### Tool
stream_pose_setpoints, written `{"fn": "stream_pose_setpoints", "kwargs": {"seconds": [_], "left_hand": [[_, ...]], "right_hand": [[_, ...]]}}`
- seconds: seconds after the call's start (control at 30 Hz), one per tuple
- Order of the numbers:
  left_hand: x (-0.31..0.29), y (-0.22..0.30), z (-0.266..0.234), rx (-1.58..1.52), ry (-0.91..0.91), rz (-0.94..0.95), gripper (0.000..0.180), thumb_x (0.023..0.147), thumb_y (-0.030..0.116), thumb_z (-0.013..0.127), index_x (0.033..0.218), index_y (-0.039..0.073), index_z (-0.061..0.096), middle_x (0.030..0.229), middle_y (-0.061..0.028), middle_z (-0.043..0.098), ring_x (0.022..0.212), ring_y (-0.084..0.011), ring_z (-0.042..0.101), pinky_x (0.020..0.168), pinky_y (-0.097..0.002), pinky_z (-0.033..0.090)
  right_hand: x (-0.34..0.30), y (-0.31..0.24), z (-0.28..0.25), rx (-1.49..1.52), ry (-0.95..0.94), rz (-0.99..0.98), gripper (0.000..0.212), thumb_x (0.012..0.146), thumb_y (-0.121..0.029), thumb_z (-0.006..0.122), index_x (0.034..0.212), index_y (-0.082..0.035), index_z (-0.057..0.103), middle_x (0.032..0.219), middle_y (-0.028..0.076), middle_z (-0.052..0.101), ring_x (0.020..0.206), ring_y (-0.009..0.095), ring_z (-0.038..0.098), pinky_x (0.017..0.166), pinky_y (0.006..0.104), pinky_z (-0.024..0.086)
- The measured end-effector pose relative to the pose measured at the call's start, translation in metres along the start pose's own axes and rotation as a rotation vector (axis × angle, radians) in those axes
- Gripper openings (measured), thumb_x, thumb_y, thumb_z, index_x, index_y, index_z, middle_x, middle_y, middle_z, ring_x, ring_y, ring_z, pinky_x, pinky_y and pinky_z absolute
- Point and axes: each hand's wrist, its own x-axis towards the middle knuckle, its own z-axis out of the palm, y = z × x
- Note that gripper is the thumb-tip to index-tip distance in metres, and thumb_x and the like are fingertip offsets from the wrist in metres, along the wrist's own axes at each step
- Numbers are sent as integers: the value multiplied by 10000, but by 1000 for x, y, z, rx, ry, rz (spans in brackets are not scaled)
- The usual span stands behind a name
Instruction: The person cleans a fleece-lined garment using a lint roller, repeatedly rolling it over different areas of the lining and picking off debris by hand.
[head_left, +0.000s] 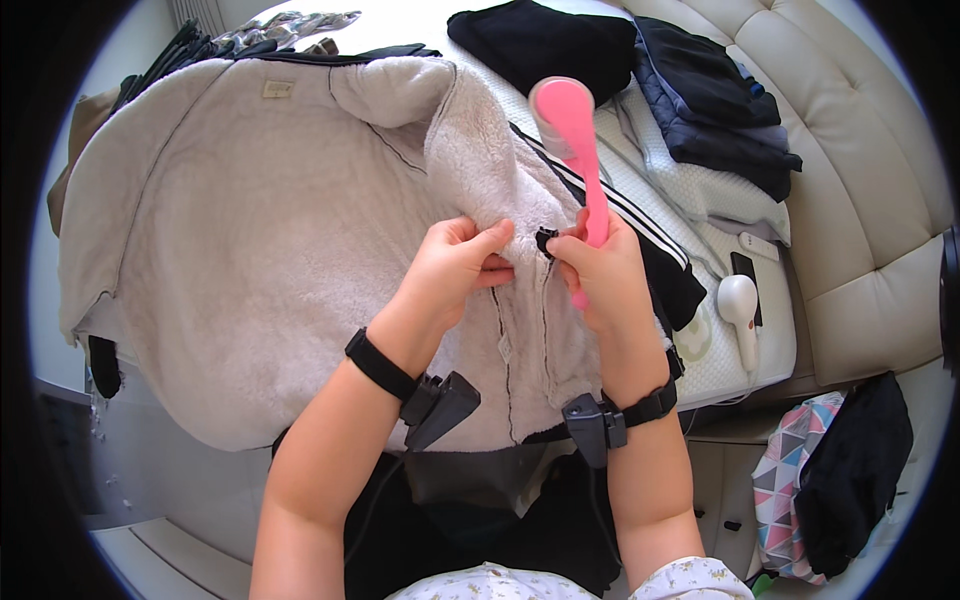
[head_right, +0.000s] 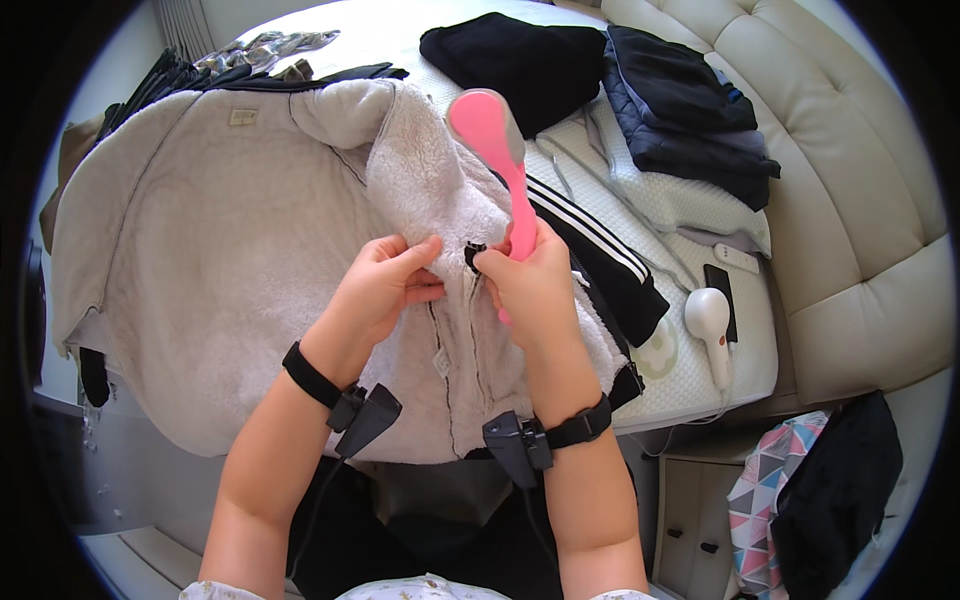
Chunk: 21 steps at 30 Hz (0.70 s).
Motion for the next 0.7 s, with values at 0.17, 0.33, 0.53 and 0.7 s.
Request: {"fn": "stream_pose_setpoints", "kwargs": {"seconds": [0.17, 0.33, 0.53, 0.7], "left_hand": [[-1, 1, 0, -90, -31, -48, 285, 919, 265, 672, 1041, 10, 629, 950, -54, 655, 809, -145, 633, 749, -308, 553], [-1, 0, 1, -114, -29, -59, 284, 923, 266, 669, 1049, 15, 631, 955, -54, 658, 824, -149, 638, 756, -305, 548], [0, -2, 0, -144, -43, -57, 298, 921, 263, 673, 1042, -3, 612, 989, -74, 641, 876, -161, 620, 777, -309, 528], [7, -15, -10, -253, -32, -106, 251, 935, 188, 650, 1069, -11, 575, 1023, -96, 665, 920, -180, 648, 841, -326, 522]], "right_hand": [[-4, 1, -3, 18, 7, 27, 300, 740, 95, 639, 957, -40, 481, 718, 22, 516, 433, 86, 449, 379, 229, 314], [-6, 3, -8, 9, 18, 40, 260, 724, 94, 624, 864, -52, 460, 678, 9, 487, 411, 73, 430, 353, 225, 303], [-7, 4, -8, -14, 1, 61, 293, 717, 120, 590, 930, -45, 476, 730, 30, 496, 405, 89, 432, 355, 233, 307], [-19, 19, 0, 53, 18, 32, 271, 707, 120, 569, 878, -55, 451, 734, 27, 494, 407, 87, 429, 348, 230, 303]]}}
